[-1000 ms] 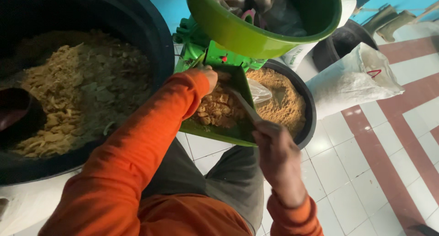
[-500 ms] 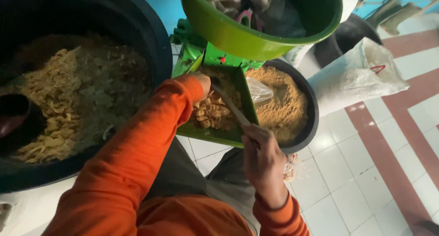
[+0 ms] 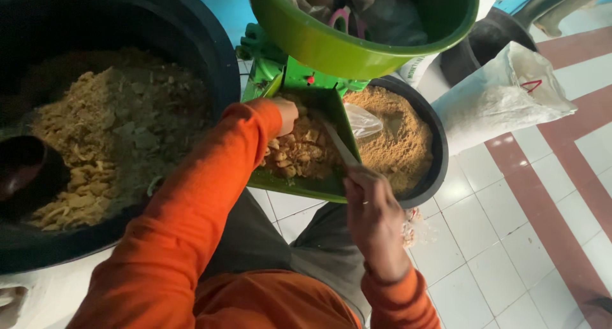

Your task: The person sits on the tiled floor in front of a green grinding machine and repeatedly scoops dried food pieces from a large black basin into the machine's green hopper, pushing them in with a wooden scoop and by hand. Ground powder collects in a second basin beside the machine's discharge spout.

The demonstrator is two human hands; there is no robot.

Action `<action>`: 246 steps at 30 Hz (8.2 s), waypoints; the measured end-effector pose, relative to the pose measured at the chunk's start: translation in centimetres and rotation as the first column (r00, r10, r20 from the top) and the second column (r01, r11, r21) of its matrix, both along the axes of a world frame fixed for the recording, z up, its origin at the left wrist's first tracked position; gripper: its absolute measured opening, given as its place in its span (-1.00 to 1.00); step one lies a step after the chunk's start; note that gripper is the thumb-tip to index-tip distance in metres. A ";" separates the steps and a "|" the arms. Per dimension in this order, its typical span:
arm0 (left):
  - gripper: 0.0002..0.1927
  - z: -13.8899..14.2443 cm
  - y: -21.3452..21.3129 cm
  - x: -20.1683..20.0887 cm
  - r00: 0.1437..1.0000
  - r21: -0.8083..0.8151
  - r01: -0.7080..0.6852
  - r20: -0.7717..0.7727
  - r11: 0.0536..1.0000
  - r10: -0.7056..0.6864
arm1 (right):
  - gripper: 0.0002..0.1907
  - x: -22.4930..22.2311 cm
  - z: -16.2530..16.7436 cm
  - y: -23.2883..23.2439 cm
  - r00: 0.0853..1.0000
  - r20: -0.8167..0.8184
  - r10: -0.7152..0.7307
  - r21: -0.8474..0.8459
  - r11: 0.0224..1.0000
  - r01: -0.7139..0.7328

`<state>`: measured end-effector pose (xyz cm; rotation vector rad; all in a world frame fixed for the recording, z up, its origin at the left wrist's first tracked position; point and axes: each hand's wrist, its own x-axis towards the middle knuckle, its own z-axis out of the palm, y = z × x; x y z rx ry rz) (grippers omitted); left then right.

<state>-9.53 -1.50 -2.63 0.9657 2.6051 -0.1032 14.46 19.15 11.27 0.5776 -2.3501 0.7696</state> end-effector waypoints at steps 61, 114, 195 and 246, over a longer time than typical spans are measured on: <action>-0.65 6.7 21.0 -2.6 0.988 0.434 0.062 0.100 0.899 -0.116 | -0.88 -34.6 -42.7 32.7 0.789 0.389 0.475 -0.795 -0.260 0.548; -0.65 6.2 20.9 -3.1 0.992 0.534 0.047 0.075 0.844 -0.103 | -0.68 -34.5 -41.7 39.4 0.443 0.798 0.409 -0.602 0.571 0.559; -0.36 2.7 26.1 -2.6 0.987 0.119 0.120 0.091 0.986 -0.131 | -0.72 -28.0 -57.9 35.0 0.641 0.737 -0.213 0.280 0.960 -0.003; -0.70 6.8 23.7 3.5 0.917 0.775 0.102 -0.316 0.624 0.243 | -0.34 -11.1 -50.1 35.5 0.597 0.562 -0.573 0.236 0.802 0.548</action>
